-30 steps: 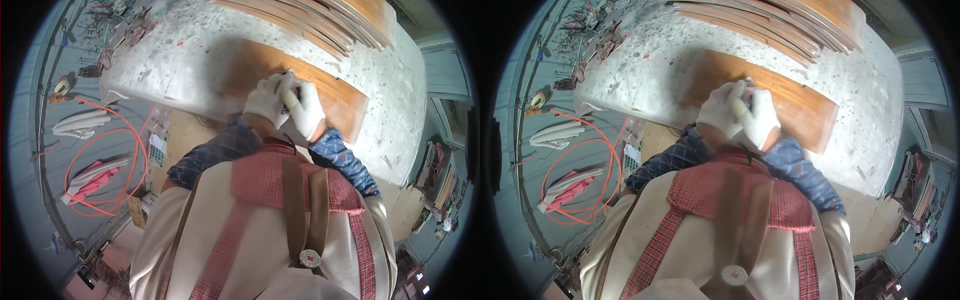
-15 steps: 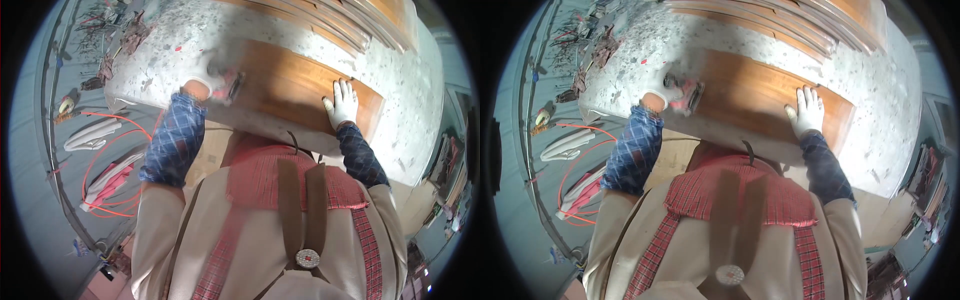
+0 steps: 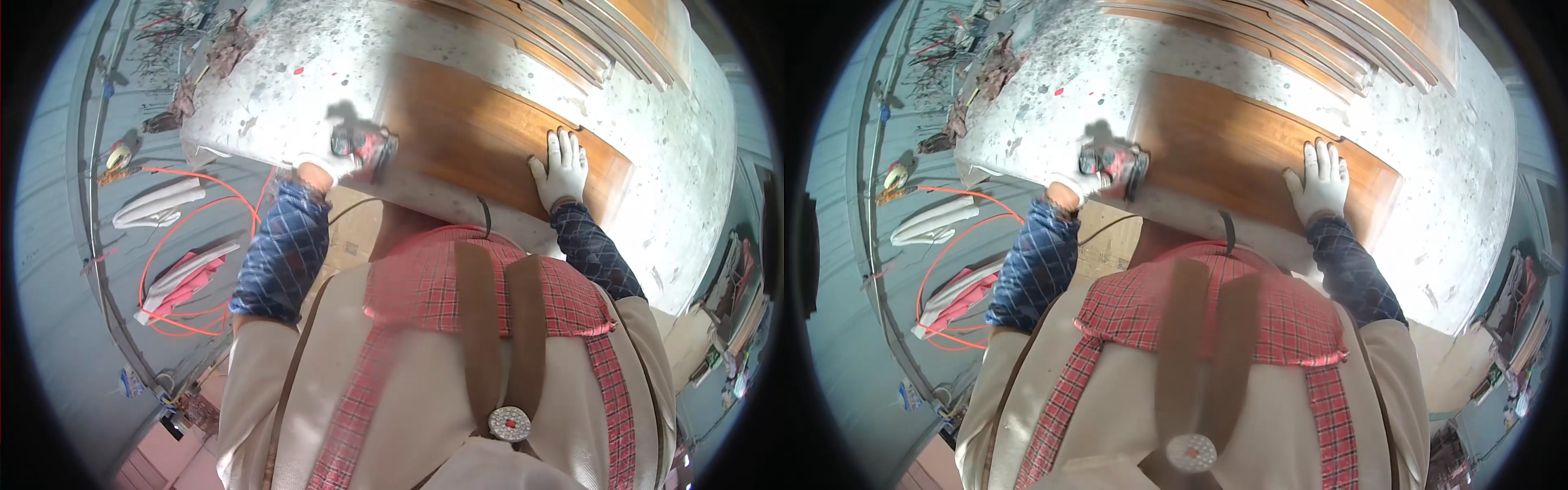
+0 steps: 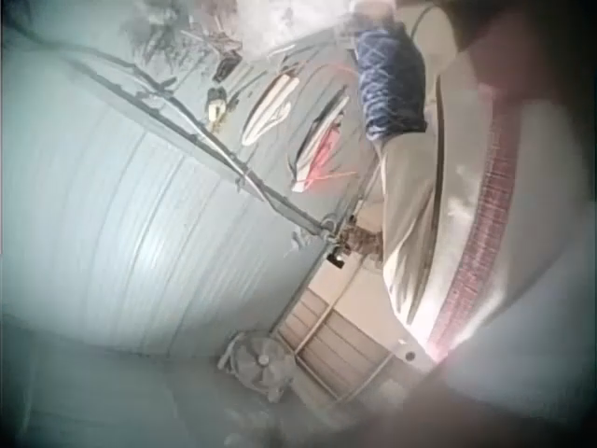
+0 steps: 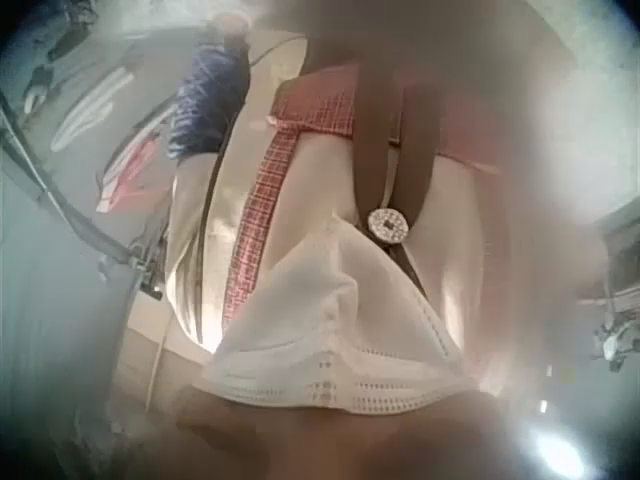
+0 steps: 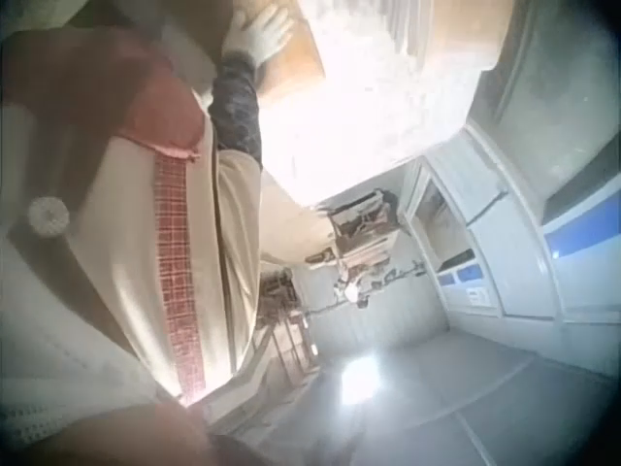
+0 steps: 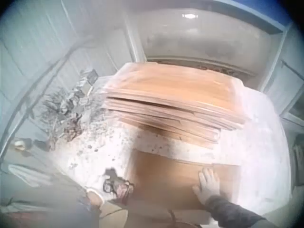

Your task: The person sands wooden panels using electric hand sanders, turning the panels to sand each surface and edge. The person then sands and scrapes a wooden panel by hand using a circular sanding pad and a hand tool.

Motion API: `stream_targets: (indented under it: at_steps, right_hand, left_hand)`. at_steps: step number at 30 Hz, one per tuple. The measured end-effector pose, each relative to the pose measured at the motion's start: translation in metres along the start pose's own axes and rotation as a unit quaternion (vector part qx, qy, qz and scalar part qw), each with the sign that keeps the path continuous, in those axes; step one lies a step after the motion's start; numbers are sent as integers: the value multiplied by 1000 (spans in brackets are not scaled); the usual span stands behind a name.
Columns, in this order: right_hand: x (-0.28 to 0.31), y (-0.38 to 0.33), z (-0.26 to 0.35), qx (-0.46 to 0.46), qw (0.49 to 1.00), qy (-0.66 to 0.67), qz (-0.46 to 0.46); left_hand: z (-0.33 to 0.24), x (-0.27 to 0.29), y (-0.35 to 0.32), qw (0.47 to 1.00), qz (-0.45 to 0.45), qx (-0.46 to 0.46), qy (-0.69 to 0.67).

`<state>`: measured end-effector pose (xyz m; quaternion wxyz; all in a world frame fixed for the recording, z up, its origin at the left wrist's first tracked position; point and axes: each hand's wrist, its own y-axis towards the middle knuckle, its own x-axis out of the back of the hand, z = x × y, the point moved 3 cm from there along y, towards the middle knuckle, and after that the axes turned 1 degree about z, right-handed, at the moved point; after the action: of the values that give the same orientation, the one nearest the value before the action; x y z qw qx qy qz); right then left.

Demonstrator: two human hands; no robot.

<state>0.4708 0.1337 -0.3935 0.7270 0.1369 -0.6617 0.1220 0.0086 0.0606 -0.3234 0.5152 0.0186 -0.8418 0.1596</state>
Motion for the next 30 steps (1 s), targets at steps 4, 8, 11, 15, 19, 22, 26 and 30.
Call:
stream_targets:
  at_steps: [4, 8, 11, 15, 19, 22, 26, 30]
  right_hand:
    - [-8, -11, -8, 9, 1000, 2, -16]
    - [-5, -3, -7, 20, 999, 7, -36]
    - [2, 7, -1, 36, 998, 8, -46]
    - [-2, 10, -7, 34, 999, -18, 20]
    - [17, -3, -10, 56, 998, -29, 2]
    - [2, -9, -16, 83, 993, -46, -69]
    - [-32, 0, -39, 96, 982, -97, -131]
    - [-34, 11, -45, 90, 982, -127, -109]
  left_hand:
    - [-58, 22, -77, 991, 128, 13, 46]
    - [-43, -4, -161, 995, -72, 67, 18]
    - [-53, -11, -212, 969, -104, 205, -89]
    - [-133, 25, -241, 985, -111, 130, 31]
    - [-90, -58, -281, 980, -2, 195, -36]
    - [-98, -86, -301, 970, -41, 219, -95]
    - [-125, -94, -320, 967, -76, 205, -127]
    - [-105, -143, -354, 960, -42, 229, -155]
